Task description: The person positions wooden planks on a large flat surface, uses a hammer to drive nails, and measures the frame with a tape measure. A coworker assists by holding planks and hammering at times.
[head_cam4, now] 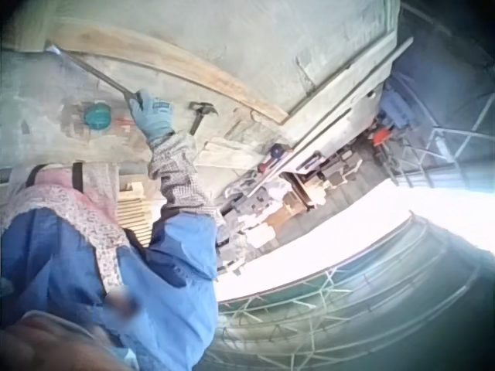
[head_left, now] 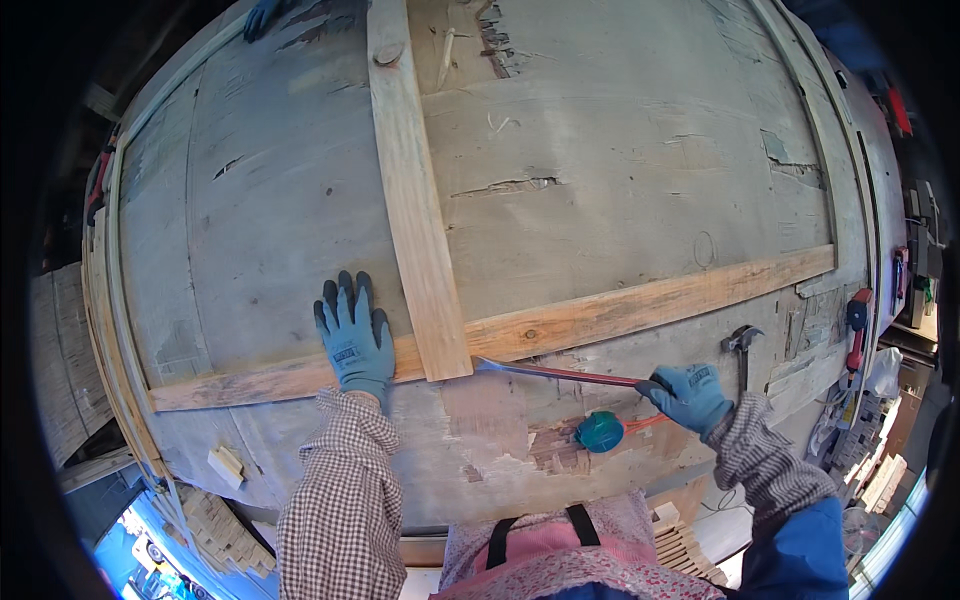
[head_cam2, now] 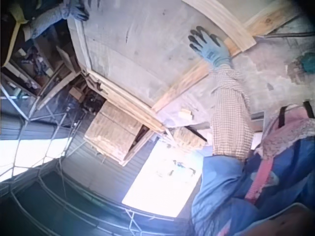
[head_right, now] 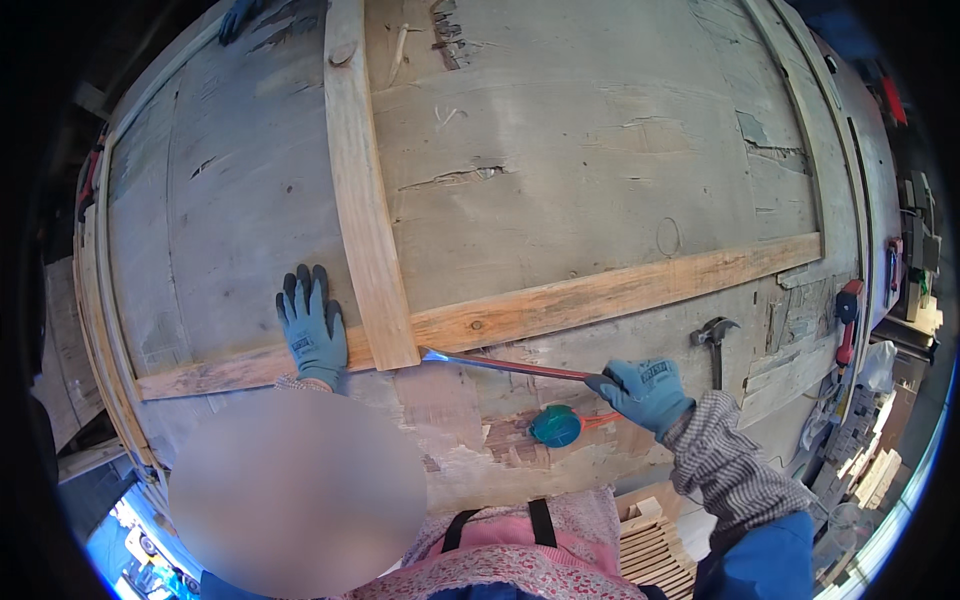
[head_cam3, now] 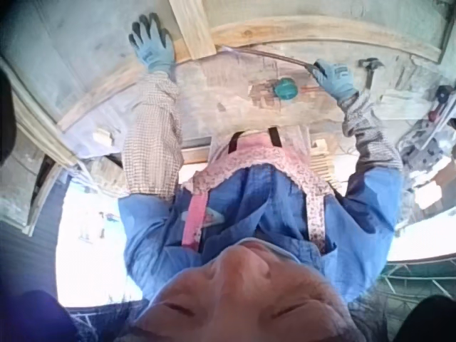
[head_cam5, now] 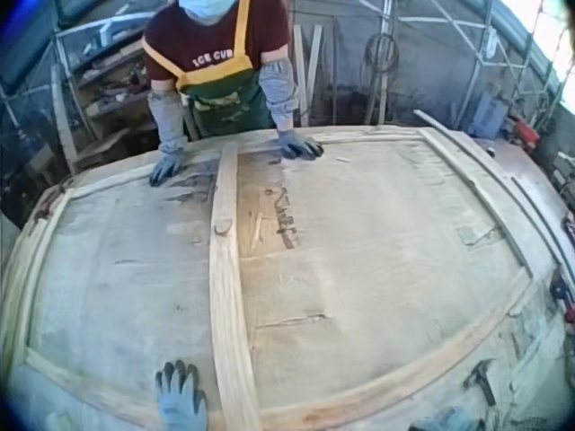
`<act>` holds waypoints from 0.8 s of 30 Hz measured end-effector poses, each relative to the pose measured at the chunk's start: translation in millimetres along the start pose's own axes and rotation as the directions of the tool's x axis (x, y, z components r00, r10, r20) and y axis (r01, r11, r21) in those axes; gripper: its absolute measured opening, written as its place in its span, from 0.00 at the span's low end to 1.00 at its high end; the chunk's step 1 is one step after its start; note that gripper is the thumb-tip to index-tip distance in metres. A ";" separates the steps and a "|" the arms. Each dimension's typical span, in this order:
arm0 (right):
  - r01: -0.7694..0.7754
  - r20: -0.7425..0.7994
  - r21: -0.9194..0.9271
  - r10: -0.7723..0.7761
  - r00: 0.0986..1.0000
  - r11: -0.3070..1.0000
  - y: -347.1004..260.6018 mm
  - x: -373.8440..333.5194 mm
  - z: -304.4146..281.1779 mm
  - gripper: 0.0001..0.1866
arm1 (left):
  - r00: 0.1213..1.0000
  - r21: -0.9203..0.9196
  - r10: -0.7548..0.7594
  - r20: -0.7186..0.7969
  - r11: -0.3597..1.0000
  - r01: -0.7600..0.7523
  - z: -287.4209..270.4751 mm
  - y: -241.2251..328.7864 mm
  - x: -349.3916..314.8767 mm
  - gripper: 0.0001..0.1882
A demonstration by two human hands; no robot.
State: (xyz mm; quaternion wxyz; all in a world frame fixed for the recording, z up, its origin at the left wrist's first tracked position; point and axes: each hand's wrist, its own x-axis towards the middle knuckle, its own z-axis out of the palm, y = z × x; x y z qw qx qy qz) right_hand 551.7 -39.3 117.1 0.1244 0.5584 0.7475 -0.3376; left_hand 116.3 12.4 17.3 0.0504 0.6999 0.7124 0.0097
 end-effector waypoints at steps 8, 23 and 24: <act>0.138 0.040 -0.119 -0.134 0.990 0.983 40.1 28.2 47.1 0.17 | 1.000 0.024 0.012 -0.019 1.000 -0.011 -2.2 -4.1 0.1 0.30; -0.070 -0.002 -0.041 0.070 0.998 0.997 10.1 -5.4 49.5 0.16 | 0.998 0.000 0.022 -0.057 1.000 -0.022 3.4 -5.2 0.7 0.31; -0.094 0.051 -0.066 0.097 0.994 0.993 -0.5 -11.6 42.4 0.14 | 0.998 0.000 0.021 -0.065 1.000 -0.021 2.5 -5.9 -1.4 0.31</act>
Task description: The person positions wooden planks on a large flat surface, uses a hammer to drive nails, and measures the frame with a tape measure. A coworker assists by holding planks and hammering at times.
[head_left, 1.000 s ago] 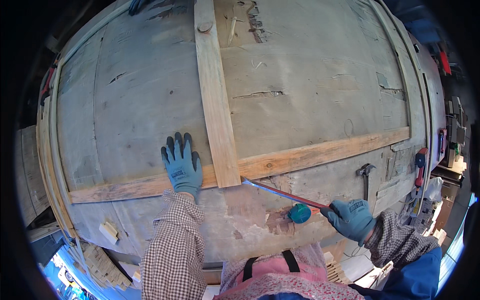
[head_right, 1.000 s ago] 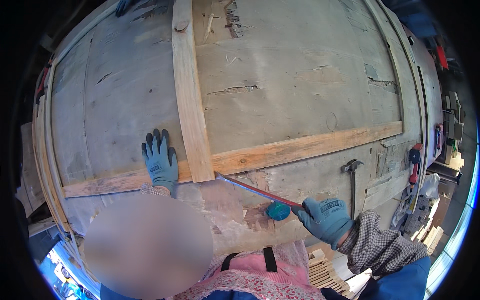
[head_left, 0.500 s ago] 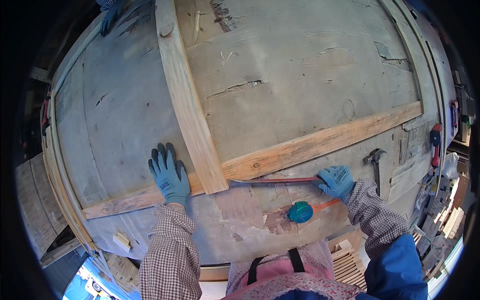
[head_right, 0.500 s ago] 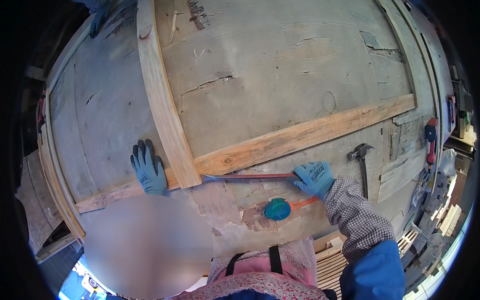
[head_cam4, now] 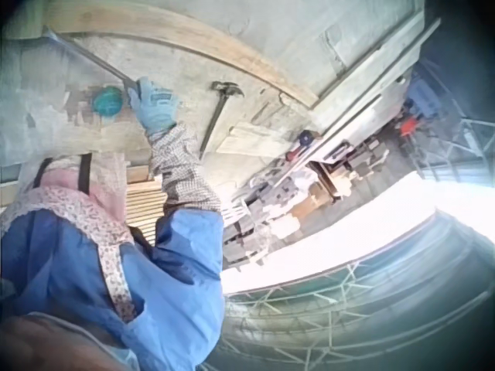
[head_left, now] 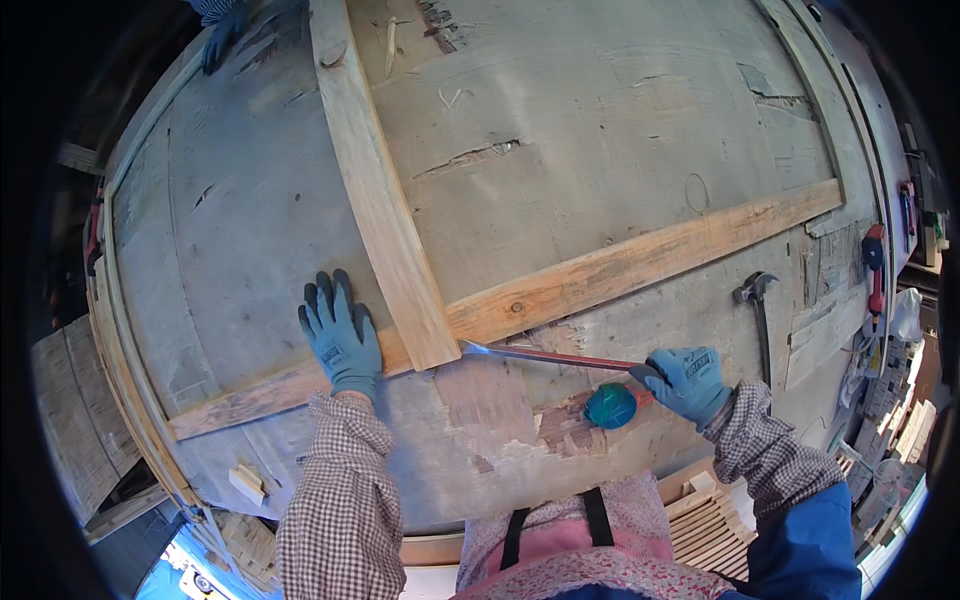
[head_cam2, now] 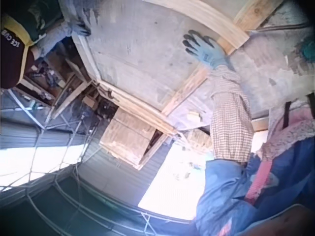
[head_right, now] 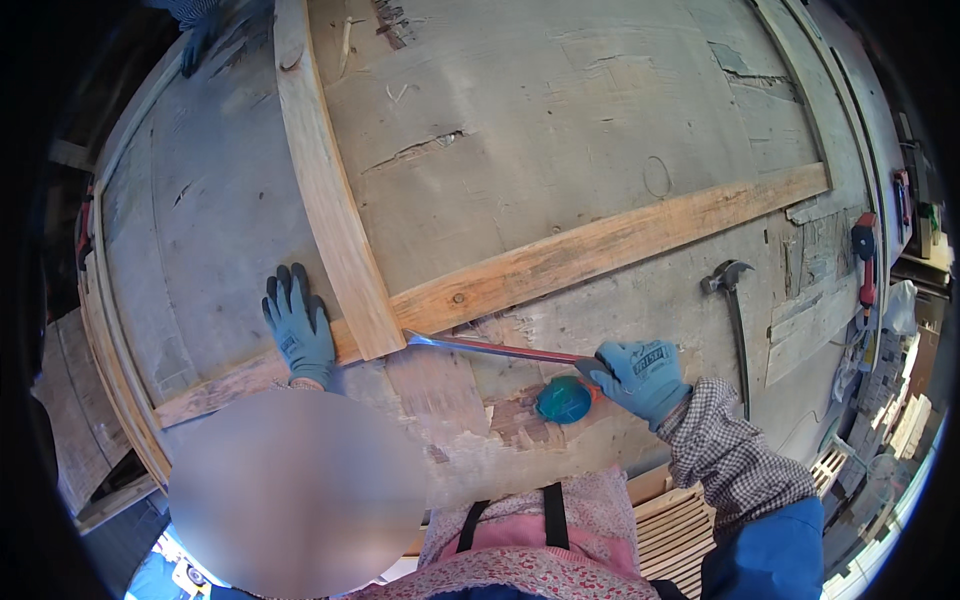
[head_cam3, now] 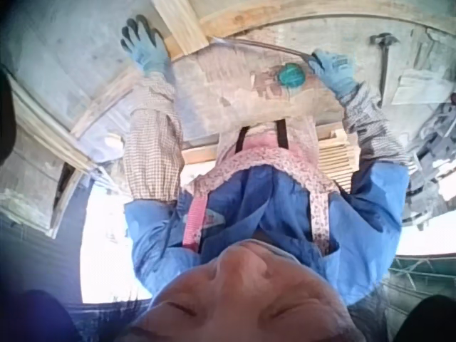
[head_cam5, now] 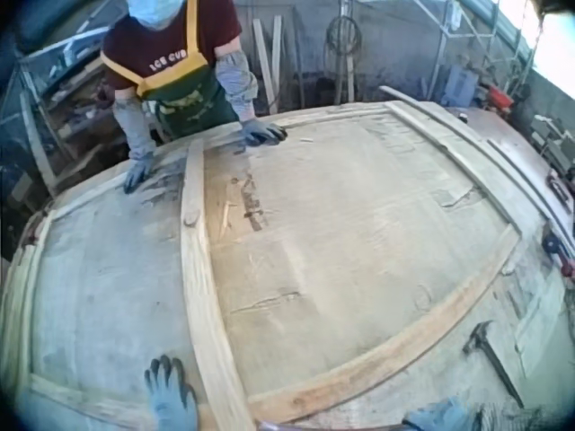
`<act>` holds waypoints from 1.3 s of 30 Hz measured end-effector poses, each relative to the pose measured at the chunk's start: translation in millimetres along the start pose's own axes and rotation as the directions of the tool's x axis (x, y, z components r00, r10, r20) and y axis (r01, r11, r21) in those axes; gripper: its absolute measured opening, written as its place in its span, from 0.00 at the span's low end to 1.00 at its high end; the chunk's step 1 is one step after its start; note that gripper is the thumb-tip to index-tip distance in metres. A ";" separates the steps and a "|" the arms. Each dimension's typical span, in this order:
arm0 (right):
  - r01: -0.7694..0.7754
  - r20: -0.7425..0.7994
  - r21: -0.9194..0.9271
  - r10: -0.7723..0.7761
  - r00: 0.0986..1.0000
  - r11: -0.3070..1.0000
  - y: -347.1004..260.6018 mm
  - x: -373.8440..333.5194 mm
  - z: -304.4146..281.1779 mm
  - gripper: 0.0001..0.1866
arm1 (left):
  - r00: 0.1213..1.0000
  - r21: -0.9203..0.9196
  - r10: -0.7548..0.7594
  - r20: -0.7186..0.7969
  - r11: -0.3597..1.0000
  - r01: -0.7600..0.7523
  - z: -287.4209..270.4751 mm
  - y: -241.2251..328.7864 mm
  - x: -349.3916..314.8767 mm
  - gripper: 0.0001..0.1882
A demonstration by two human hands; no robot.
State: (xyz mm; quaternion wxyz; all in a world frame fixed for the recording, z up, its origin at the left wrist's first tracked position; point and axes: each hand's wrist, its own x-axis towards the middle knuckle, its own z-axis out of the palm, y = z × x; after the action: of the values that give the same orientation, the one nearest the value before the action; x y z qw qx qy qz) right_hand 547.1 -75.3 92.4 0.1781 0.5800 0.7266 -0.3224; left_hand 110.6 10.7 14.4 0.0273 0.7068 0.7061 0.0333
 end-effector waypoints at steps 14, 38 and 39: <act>0.246 -0.193 -0.302 -0.312 0.930 0.921 19.1 70.7 -67.1 0.39 | 0.997 0.007 0.034 0.070 0.999 -0.035 1.5 0.8 4.5 0.31; 0.027 -0.318 -0.207 -0.094 0.943 0.978 23.4 13.8 -13.5 0.16 | 0.999 0.016 0.040 -0.029 0.999 -0.039 5.9 -5.0 0.1 0.29; 0.062 -0.355 -0.180 -0.124 0.927 0.982 21.8 9.1 -11.2 0.18 | 0.998 0.006 0.046 -0.039 0.999 -0.046 6.4 -4.5 -0.1 0.29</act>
State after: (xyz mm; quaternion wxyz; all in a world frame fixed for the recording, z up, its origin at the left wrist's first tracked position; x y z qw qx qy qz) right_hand 566.9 -58.6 89.1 0.0720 0.5777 0.7979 -0.1561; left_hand 106.7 10.6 7.6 0.0108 0.7221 0.6902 0.0458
